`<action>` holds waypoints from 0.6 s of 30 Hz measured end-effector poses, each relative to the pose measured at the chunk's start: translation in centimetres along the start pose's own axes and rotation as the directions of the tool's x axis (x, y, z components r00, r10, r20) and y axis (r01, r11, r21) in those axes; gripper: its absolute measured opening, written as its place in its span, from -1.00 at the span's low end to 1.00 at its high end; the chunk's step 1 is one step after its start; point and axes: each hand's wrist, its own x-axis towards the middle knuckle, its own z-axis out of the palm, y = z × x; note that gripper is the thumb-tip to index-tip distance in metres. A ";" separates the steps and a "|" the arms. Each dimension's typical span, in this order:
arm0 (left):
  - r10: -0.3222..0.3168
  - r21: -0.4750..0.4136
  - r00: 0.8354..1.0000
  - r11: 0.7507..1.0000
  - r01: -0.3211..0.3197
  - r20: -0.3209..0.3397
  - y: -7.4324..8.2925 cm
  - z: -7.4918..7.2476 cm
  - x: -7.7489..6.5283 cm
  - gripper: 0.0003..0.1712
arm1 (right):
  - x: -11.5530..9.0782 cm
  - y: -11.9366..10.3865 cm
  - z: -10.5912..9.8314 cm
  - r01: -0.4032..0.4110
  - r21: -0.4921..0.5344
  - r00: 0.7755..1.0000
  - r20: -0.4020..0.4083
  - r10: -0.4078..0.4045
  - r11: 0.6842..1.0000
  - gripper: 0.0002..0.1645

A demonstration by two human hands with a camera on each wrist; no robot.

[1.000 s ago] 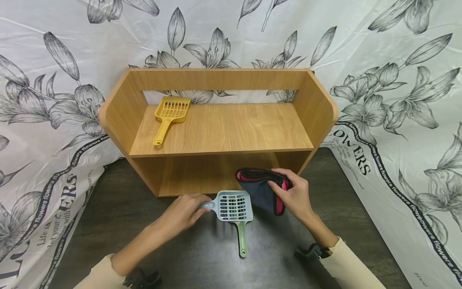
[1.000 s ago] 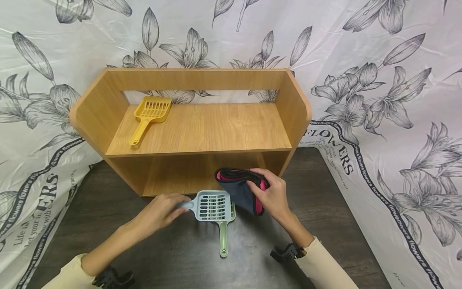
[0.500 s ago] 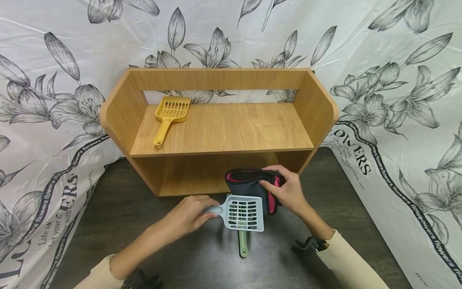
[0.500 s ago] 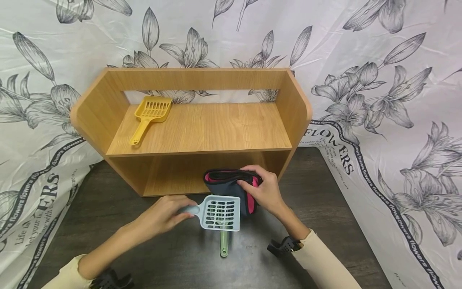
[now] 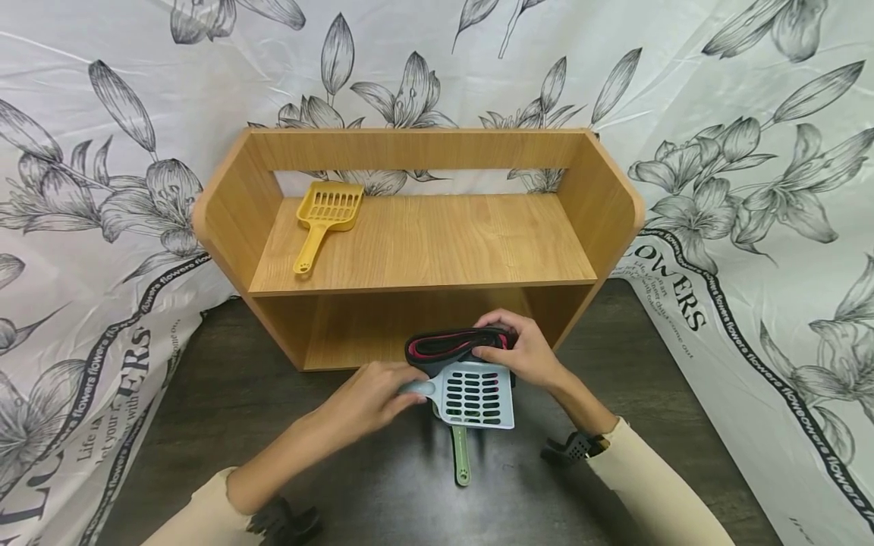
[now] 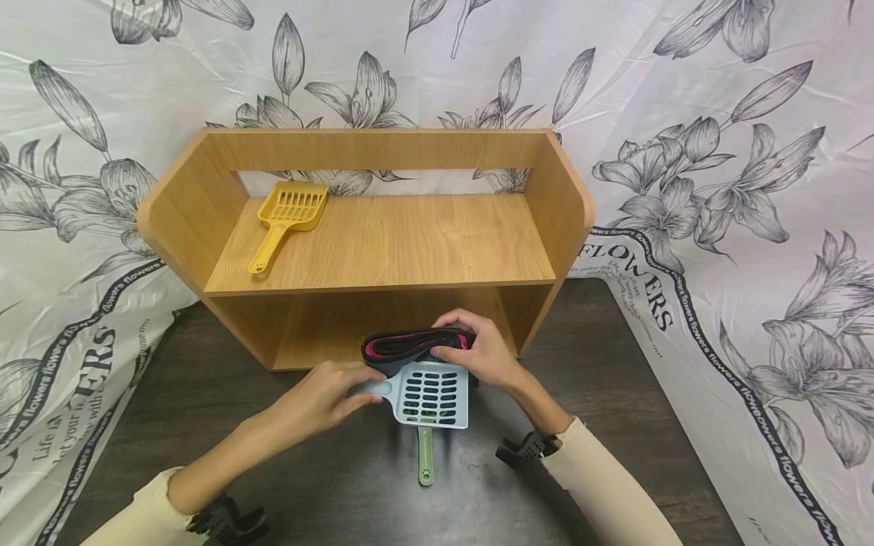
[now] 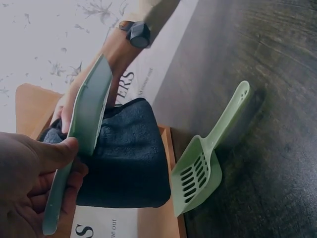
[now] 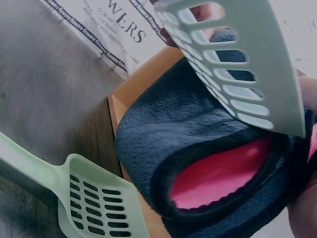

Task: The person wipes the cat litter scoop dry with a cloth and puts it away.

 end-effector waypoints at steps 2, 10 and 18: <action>0.003 -0.001 1.000 1.000 -0.003 -0.014 -0.1 0.1 0.0 -0.77 | 0.1 0.1 -0.3 -0.024 0.010 0.999 0.022 0.023 1.000 -0.62; -0.017 0.000 0.999 1.000 0.017 -0.043 -0.6 0.0 -0.7 -0.77 | -0.7 0.3 -1.7 -0.044 -0.018 0.998 0.052 0.045 0.999 -0.60; -0.045 0.013 0.998 0.999 0.046 -0.043 -1.1 -0.8 -1.5 -0.76 | -1.7 0.0 -3.9 -0.088 -0.039 0.994 0.060 0.090 0.995 -0.61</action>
